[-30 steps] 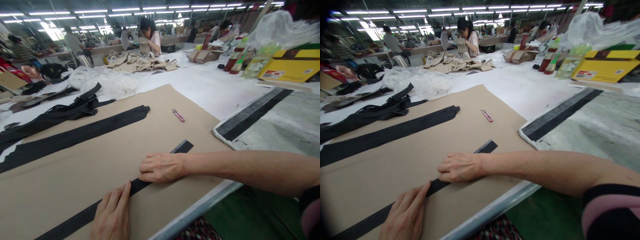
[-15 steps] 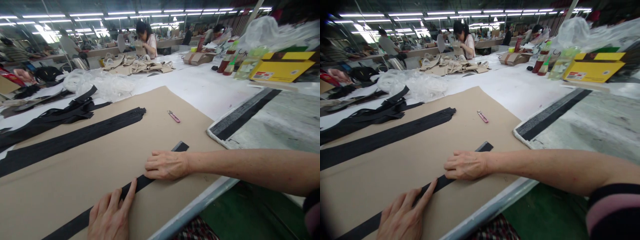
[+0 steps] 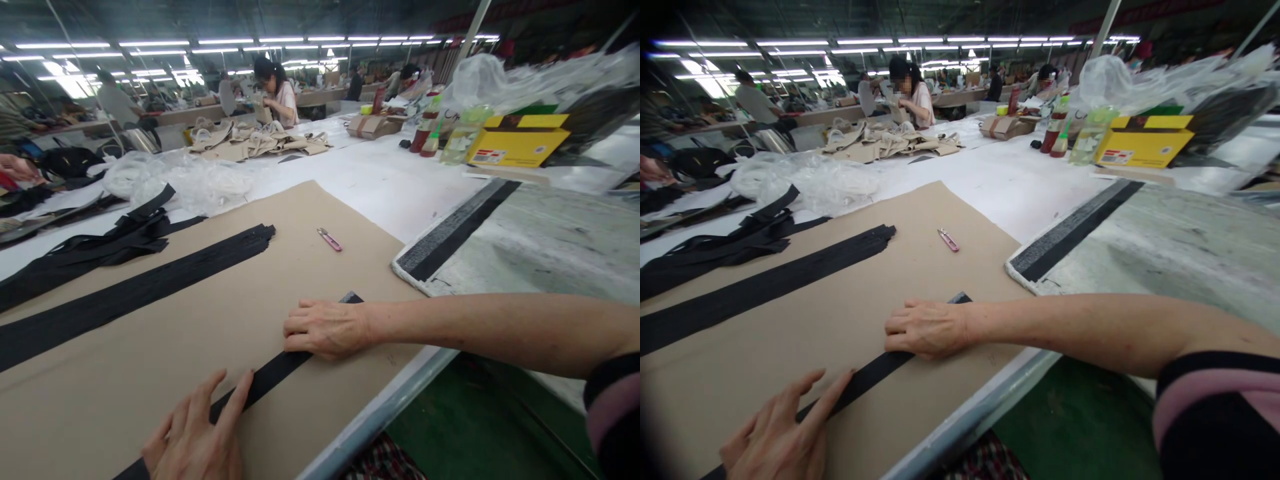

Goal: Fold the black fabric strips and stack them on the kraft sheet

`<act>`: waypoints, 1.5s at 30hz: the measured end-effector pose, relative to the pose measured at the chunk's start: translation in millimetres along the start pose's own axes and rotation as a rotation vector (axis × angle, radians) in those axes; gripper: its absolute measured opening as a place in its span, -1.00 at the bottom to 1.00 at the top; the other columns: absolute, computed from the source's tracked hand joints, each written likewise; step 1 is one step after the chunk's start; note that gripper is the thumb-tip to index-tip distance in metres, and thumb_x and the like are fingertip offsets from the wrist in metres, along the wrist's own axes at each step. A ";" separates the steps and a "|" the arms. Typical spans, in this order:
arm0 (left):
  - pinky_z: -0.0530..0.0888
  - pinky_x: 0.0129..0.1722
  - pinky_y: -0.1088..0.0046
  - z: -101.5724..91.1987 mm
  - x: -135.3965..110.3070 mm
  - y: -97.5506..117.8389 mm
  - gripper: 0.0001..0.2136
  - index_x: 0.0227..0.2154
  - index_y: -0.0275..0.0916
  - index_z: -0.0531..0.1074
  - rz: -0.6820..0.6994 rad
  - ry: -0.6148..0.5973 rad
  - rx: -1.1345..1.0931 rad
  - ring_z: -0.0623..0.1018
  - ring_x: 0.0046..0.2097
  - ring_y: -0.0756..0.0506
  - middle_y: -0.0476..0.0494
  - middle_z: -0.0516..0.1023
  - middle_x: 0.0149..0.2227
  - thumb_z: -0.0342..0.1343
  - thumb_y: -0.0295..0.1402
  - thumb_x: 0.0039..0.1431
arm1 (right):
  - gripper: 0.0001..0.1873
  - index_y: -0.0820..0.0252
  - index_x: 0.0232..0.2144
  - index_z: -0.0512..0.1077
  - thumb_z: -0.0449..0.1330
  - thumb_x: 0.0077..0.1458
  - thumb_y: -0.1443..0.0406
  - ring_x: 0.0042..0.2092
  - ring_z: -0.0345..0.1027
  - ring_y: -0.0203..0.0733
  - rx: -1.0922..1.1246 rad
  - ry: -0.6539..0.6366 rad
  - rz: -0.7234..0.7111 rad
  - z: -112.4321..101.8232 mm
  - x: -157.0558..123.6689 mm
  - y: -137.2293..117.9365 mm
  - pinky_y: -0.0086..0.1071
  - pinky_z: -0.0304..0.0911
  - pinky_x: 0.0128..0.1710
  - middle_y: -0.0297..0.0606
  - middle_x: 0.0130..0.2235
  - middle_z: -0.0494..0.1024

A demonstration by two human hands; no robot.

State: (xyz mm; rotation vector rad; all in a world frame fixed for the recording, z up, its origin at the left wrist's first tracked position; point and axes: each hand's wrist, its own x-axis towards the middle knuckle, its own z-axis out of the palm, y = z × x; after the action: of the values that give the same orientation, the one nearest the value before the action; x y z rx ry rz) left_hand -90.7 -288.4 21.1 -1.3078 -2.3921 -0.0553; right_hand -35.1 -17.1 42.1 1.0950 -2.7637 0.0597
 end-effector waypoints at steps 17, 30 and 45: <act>0.43 -0.17 0.45 18.7 27.8 31.3 -0.57 0.06 -0.26 0.28 0.162 -0.038 -0.306 0.41 -0.22 -0.05 -0.05 0.42 -0.30 -0.11 -0.62 0.13 | -0.80 0.24 -0.29 0.35 -0.07 0.30 0.34 -0.24 0.16 -0.23 -0.092 0.036 -0.086 6.3 -11.9 6.6 -0.34 0.01 -0.29 -0.26 -0.28 0.33; 0.35 -0.20 0.36 11.8 34.4 44.1 -0.39 0.19 -0.12 0.16 0.173 -0.121 -0.095 0.33 -0.25 -0.09 -0.08 0.37 -0.28 -0.10 -0.68 0.07 | -0.75 0.25 -0.27 0.35 -0.12 0.31 0.36 -0.25 0.14 -0.23 -0.144 -0.029 -0.032 -9.0 -40.0 6.5 -0.30 0.00 -0.26 -0.23 -0.29 0.33; 0.32 -0.28 0.34 5.7 39.9 55.5 -0.37 0.19 -0.05 0.16 0.196 -0.150 0.029 0.34 -0.26 -0.12 -0.12 0.39 -0.24 -0.12 -0.69 0.06 | -0.78 0.27 -0.25 0.34 -0.10 0.30 0.38 -0.25 0.15 -0.24 -0.198 -0.034 0.020 -14.5 -75.0 14.7 -0.32 0.00 -0.20 -0.24 -0.31 0.33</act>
State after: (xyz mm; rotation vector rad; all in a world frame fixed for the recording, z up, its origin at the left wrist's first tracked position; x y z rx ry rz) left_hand -66.3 -224.3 21.9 -1.5764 -2.3621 0.1381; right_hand 10.6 45.8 44.1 1.0257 -2.7385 -0.2266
